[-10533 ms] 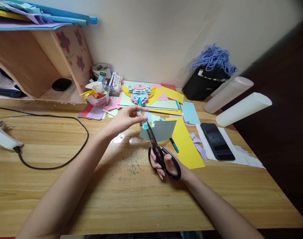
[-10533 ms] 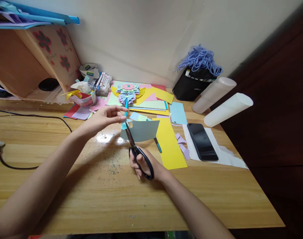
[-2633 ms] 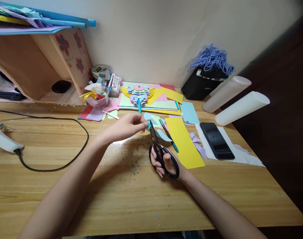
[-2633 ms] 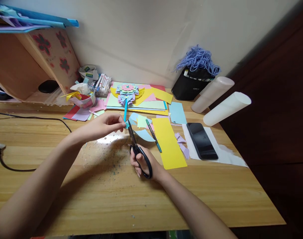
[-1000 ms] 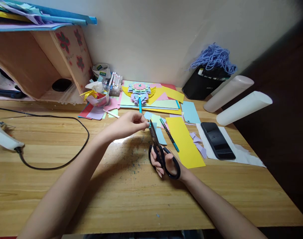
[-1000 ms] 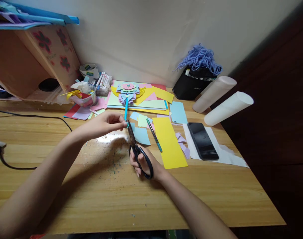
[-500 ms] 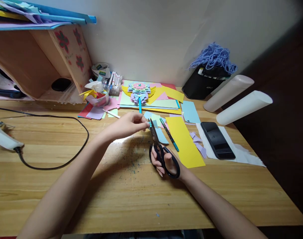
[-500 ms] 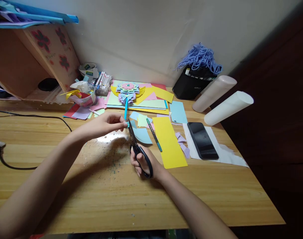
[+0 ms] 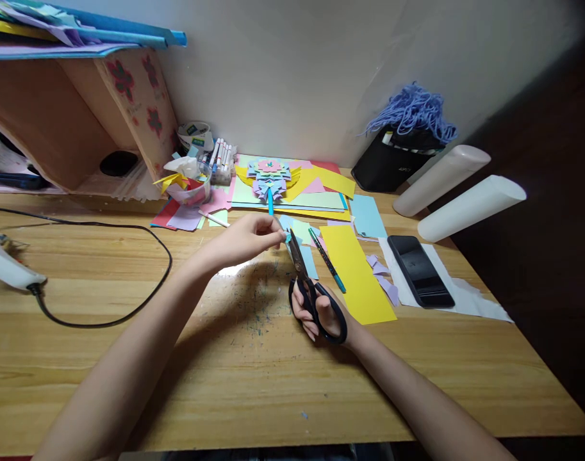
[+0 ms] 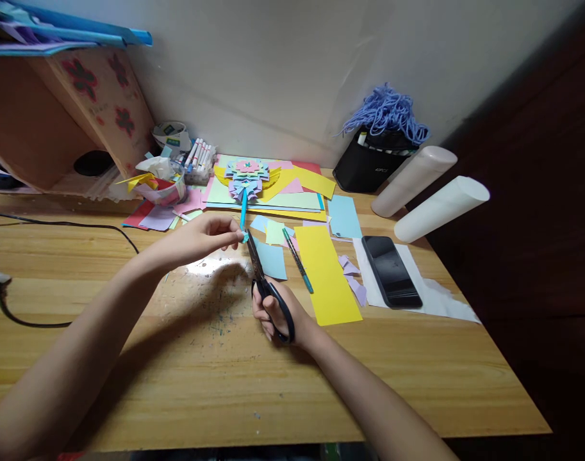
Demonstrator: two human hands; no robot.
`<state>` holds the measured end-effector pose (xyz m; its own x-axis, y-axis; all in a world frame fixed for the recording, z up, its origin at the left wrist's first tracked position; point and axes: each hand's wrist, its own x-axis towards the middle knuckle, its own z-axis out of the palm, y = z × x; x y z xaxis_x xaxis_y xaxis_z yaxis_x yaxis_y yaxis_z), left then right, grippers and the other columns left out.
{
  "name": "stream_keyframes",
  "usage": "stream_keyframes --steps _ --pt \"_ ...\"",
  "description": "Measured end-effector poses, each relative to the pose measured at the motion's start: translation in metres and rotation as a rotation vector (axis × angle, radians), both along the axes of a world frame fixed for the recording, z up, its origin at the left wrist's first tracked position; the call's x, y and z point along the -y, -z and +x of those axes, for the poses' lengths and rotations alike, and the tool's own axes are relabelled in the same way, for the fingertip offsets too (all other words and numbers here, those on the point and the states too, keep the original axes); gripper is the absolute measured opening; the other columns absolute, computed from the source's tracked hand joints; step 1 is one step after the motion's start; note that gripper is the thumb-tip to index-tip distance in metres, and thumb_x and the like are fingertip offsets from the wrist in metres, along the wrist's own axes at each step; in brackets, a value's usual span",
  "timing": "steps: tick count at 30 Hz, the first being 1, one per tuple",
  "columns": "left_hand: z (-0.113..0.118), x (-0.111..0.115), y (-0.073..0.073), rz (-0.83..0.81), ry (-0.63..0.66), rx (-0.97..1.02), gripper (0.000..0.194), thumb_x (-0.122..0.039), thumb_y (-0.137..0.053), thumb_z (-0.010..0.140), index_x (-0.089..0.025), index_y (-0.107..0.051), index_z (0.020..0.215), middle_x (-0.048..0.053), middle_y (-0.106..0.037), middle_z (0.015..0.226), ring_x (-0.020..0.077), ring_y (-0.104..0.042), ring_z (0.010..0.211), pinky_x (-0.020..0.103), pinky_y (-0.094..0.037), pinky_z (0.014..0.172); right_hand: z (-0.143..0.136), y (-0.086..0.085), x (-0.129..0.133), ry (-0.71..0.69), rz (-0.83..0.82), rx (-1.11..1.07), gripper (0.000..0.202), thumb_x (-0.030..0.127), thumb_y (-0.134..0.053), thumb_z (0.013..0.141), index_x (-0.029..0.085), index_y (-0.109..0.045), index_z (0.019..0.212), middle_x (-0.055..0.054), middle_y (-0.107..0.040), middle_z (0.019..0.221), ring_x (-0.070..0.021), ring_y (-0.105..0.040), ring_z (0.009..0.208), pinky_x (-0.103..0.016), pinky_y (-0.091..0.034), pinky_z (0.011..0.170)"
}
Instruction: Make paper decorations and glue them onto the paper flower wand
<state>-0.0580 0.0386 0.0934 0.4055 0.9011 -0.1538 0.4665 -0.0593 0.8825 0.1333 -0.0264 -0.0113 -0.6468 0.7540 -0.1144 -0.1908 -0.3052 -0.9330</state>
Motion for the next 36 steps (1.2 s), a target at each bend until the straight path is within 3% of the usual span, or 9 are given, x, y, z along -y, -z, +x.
stream_keyframes --steps 10,23,29,36 --pt "0.0000 0.0003 0.0058 0.004 0.061 0.059 0.014 -0.025 -0.053 0.077 -0.014 -0.052 0.069 -0.003 -0.046 0.063 0.0071 -0.038 0.055 0.020 -0.027 0.050 0.0005 0.0077 -0.0003 -0.016 0.047 -0.002 0.067 0.084 -0.043 0.058 0.020 -0.040 0.080 0.009 -0.039 0.057 -0.0030 -0.036 0.035 -0.019 -0.043 0.035" --pt "-0.0010 -0.0001 0.0056 -0.004 0.048 0.027 0.014 -0.026 -0.054 0.077 -0.014 -0.053 0.070 -0.004 -0.047 0.062 0.0064 -0.038 0.052 0.020 -0.027 0.050 -0.0012 0.0051 -0.0008 -0.009 0.027 0.010 0.067 0.083 -0.047 0.057 0.020 -0.038 0.078 0.010 -0.038 0.054 -0.0027 -0.033 0.033 -0.017 -0.038 0.032" --pt "-0.0032 -0.0010 0.0023 -0.003 0.016 -0.013 0.019 -0.031 -0.053 0.079 -0.014 -0.052 0.071 -0.002 -0.049 0.063 0.0069 -0.037 0.052 0.020 -0.025 0.048 -0.0007 0.0014 -0.0004 -0.009 0.047 0.031 0.067 0.083 -0.047 0.057 0.020 -0.038 0.077 0.010 -0.038 0.054 -0.0024 -0.033 0.032 -0.018 -0.038 0.031" --pt "-0.0073 -0.0046 0.0077 0.059 0.008 -0.013 0.025 -0.038 -0.053 0.079 -0.015 -0.052 0.072 -0.001 -0.052 0.068 0.0102 -0.044 0.061 0.022 -0.032 0.056 -0.0010 -0.0019 0.0001 -0.017 0.027 0.032 0.066 0.082 -0.050 0.056 0.020 -0.039 0.077 0.010 -0.037 0.054 -0.0022 -0.032 0.032 -0.017 -0.037 0.031"
